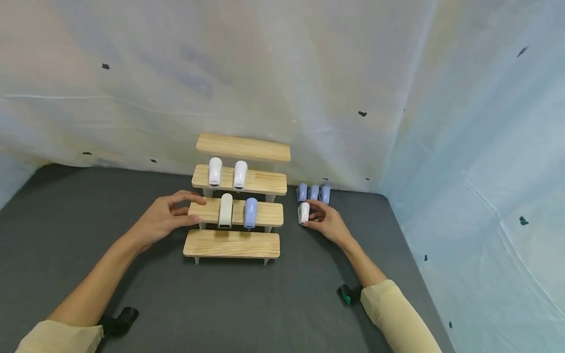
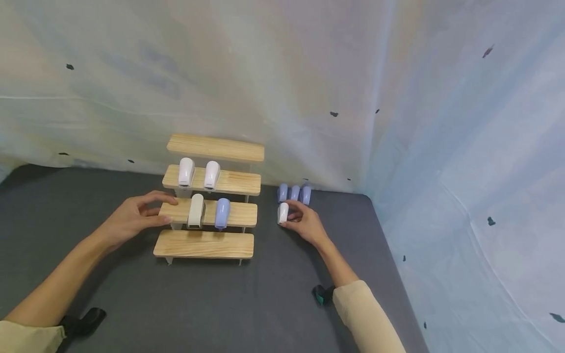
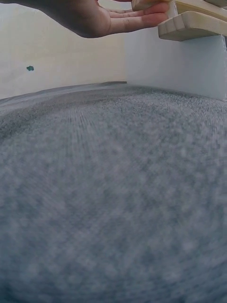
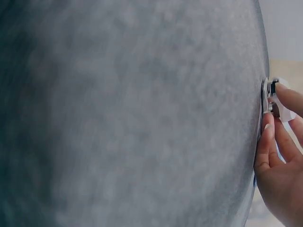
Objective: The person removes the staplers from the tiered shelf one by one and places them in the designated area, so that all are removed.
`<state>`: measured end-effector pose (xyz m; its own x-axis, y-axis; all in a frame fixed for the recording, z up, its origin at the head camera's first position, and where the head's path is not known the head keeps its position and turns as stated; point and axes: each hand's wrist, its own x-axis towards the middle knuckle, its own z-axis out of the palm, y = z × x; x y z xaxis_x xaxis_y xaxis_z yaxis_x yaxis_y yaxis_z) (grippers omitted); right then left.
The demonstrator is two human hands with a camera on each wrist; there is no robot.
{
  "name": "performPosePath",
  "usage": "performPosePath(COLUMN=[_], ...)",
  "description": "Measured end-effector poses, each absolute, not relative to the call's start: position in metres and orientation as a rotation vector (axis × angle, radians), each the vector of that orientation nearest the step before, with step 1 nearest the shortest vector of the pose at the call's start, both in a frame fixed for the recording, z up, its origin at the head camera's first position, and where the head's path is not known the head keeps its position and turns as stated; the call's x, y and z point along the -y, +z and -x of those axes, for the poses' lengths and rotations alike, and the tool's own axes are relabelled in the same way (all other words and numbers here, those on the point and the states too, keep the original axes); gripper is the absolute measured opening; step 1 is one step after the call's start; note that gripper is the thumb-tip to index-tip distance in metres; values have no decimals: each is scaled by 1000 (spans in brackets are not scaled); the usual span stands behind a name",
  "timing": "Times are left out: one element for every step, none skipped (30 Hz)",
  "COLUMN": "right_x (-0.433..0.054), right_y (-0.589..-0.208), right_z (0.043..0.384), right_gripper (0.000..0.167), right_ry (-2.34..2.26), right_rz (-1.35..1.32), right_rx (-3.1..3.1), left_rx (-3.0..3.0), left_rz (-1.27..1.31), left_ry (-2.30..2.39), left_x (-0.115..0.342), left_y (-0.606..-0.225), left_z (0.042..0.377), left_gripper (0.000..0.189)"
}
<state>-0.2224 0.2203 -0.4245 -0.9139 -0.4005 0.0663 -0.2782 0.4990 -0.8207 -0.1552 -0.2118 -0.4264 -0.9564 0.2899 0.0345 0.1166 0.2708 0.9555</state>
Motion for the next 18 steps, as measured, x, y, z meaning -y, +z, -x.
performPosePath(right_x=[-221,-222,-222,-223,-223,-223,-223,-224,-224,-224,-224,-225,-225,-225,-226,-226,-226,-227], right_y=[-425,-424,-424,-423,-423,-422,-422,-421,-420,-419,-418,-418,-417,-417,-416,-416,-416,-415], right_z=[223,224,224,224,224,225,225,225,225,226,226,226,227,227,228,228,228,229], right_gripper=[62,62,62,62,62,62,62,61,60,59,59,58,57,56,55,54,53,52], right_ry=[-1387,-1387,-1389,-1389,-1387,-1385,-1386,-1389,-1394,-1398,-1404,-1416,-1427,-1435,-1443,-1449,-1465,-1486], right_rz=[593,589,587,585,584,583,584,580,579,575,571,569,570,570,572,576,575,578], right_rx=[-2594,-2587,-2581,-2578,-2580,-2584,-2590,-2593,-2595,-2600,-2602,-2601,-2603,-2606,-2615,-2626,-2629,-2630], left_rx=[-2382,-2385,-2388,-2388,-2392,-2386,-2387,-2388,-2388,-2390,-2395,-2394,-2398,-2397,-2397,-2396,-2394,-2389], left_rz=[-383,-382,-382,-381,-379,-378,-377,-375,-373,-371,-370,-369,-369,-371,-371,-372,-372,-371], left_ry=[1771,1765,1760,1756,1750,1752,1750,1747,1747,1745,1740,1742,1738,1738,1737,1736,1736,1739], left_x=[212,212,211,211,211,211,211,210,210,210,210,210,210,210,210,211,211,211], left_y=[-426,-425,-425,-425,-424,-424,-424,-424,-423,-423,-423,-423,-423,-423,-424,-424,-423,-423], left_z=[155,156,156,156,156,156,156,156,156,156,156,157,157,157,156,156,156,156], left_gripper=[45,45,45,45,46,46,46,46,46,46,46,46,46,45,45,45,45,45])
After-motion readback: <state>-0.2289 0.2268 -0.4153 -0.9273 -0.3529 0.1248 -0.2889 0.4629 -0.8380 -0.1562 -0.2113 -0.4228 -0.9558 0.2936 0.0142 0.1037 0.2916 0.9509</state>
